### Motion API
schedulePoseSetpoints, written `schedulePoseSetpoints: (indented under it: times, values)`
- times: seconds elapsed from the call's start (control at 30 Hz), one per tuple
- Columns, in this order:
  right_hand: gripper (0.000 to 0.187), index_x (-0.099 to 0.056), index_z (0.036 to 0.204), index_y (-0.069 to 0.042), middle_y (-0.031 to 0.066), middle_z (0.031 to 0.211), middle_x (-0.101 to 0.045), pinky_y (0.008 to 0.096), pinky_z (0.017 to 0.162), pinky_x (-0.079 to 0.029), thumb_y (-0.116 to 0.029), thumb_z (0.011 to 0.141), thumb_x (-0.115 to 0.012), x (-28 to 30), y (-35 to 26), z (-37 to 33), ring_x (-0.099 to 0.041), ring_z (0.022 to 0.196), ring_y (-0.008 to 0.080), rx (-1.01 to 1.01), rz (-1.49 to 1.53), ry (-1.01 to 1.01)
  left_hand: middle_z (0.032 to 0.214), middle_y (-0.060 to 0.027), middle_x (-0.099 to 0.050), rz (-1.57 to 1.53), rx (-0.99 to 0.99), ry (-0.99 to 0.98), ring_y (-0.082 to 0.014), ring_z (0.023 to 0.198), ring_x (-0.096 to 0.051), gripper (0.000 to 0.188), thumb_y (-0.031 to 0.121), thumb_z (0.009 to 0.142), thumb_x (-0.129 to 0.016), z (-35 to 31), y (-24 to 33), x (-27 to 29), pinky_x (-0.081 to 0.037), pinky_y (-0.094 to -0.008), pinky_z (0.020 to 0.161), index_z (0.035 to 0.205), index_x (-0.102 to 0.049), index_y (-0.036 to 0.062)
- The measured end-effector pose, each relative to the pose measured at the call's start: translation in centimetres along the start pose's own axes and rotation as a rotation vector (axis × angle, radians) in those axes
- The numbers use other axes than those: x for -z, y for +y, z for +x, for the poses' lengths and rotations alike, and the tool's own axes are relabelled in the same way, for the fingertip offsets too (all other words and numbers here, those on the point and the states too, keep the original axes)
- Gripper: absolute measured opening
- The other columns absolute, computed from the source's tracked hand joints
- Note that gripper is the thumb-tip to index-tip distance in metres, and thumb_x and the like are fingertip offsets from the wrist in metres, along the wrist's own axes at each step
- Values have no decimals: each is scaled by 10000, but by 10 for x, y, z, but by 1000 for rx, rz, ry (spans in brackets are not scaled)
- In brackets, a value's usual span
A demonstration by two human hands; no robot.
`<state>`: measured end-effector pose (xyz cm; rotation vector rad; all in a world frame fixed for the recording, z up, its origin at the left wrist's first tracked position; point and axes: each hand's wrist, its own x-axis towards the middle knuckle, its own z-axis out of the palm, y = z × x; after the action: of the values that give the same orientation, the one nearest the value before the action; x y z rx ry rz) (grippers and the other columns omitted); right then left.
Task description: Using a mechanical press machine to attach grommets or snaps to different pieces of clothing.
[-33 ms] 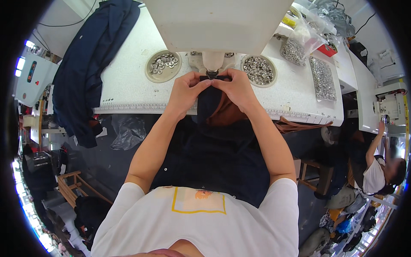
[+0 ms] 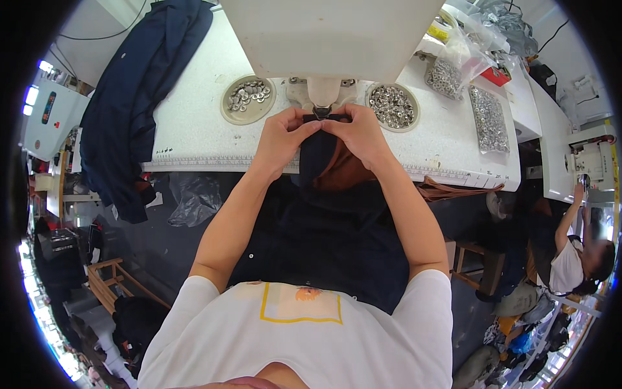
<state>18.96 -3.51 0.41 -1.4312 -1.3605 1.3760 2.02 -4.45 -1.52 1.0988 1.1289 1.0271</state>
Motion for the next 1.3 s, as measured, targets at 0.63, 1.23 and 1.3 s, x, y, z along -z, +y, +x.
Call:
schedulePoseSetpoints:
  times: [0.63,1.23,1.3]
  values:
    - [165,-644,916,42,67,872,-660,231,717,-493,-68,802,-691,9,4,10,-619,789,109,-150,189,-92,686,-46,-597,47,135,-61,-110,555,-538,151,101,780,-700,17,12,5,-421,-254,467,797,-612,-21]
    - [182,-632,951,55,82,911,-661,246,748,-508,-42,810,-690,20,12,9,-634,824,128,-175,384,-149,774,-29,-648,-110,157,-90,-86,632,-575,100,74,846,-636,9,7,11,-439,-219,564,912,-633,-1]
    - [147,-627,946,32,72,921,-660,245,759,-503,-28,820,-673,21,11,8,-635,835,127,-184,394,-177,772,-29,-647,-112,155,-91,-85,636,-575,98,71,845,-635,9,7,12,-441,-220,566,910,-632,-3]
